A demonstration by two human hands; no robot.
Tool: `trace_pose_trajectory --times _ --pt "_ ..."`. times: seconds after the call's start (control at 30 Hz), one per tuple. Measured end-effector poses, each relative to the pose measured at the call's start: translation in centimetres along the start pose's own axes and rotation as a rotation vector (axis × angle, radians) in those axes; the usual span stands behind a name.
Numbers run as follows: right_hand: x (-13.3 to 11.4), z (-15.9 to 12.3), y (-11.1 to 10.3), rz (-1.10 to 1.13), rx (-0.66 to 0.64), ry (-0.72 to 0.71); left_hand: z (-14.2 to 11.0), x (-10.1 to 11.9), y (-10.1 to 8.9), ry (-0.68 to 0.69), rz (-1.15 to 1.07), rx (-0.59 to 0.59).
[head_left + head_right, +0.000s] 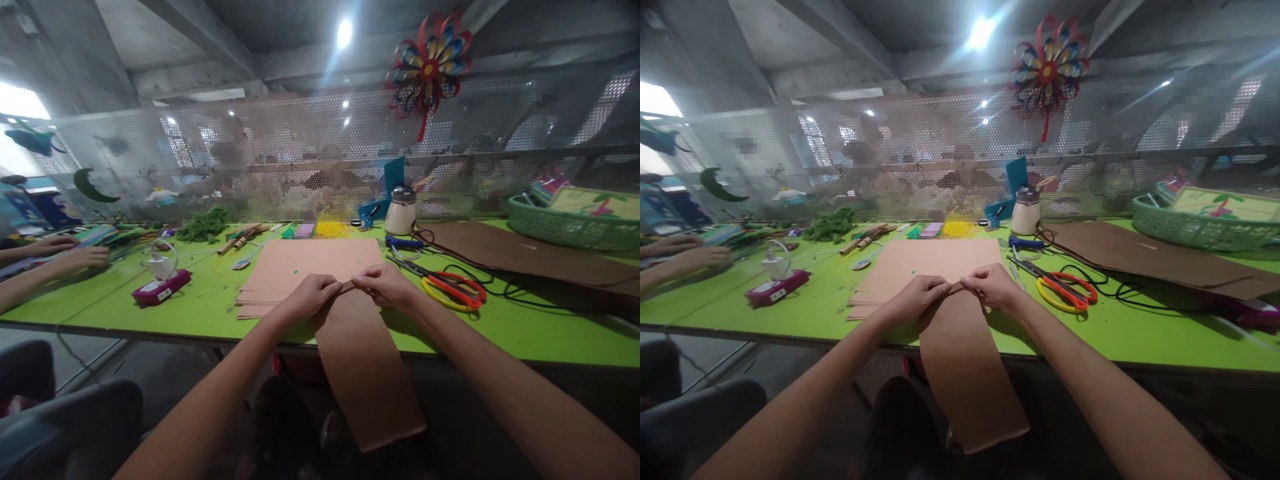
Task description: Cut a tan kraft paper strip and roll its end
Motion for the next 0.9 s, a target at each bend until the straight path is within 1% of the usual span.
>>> trace_pose_trajectory --times 0.07,0.2,0.37,0.43,0.53,0.6,0.67,0.77,0.9 --pt "-0.1 0.0 -0.1 -0.025 0.025 -0.013 -0.1 0.1 -0.2 0.001 -0.008 -0.04" --pt "-0.2 0.3 -0.5 -0.112 0.057 -0.089 -0.6 0.6 -0.6 0.009 -0.005 -0.121" --pt "-0.1 0.4 -0.4 -0.132 0.018 -0.125 -1.1 0.4 -0.7 -0.045 -0.089 -0.176" --pt "-0.3 0.4 -0.4 -0.1 0.0 -0.146 -1.2 0.1 -0.6 -0.068 -0.146 -0.198" --pt "-0.2 0.5 -0.3 0.028 -0.029 -0.154 -1.2 -0.3 -0.4 -0.063 -0.207 -0.213" --pt "0.1 0.6 -0.3 0.124 -0.045 -0.118 -1.2 -0.4 -0.3 -0.058 -0.244 -0.215" --pt "0.5 0.7 -0.3 0.167 -0.048 -0.072 -1.3 -0.6 -0.3 -0.071 -0.275 -0.226" --pt "0.5 0.7 -0.4 0.084 -0.047 -0.086 -1.3 -0.7 -0.3 -0.076 -0.296 -0.241" --pt "-0.5 0.5 -0.1 -0.202 -0.097 -0.196 -1.3 -0.8 -0.4 -0.075 -0.298 -0.233"
Point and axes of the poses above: each hand's wrist, its own z-axis towards the middle knuckle, its own y-axis out of the palm, x = y × z, the point moved 5 cm from there along z, towards the middle knuckle, and after that the axes turned 10 degrees about -y, right-handed, at the moved point
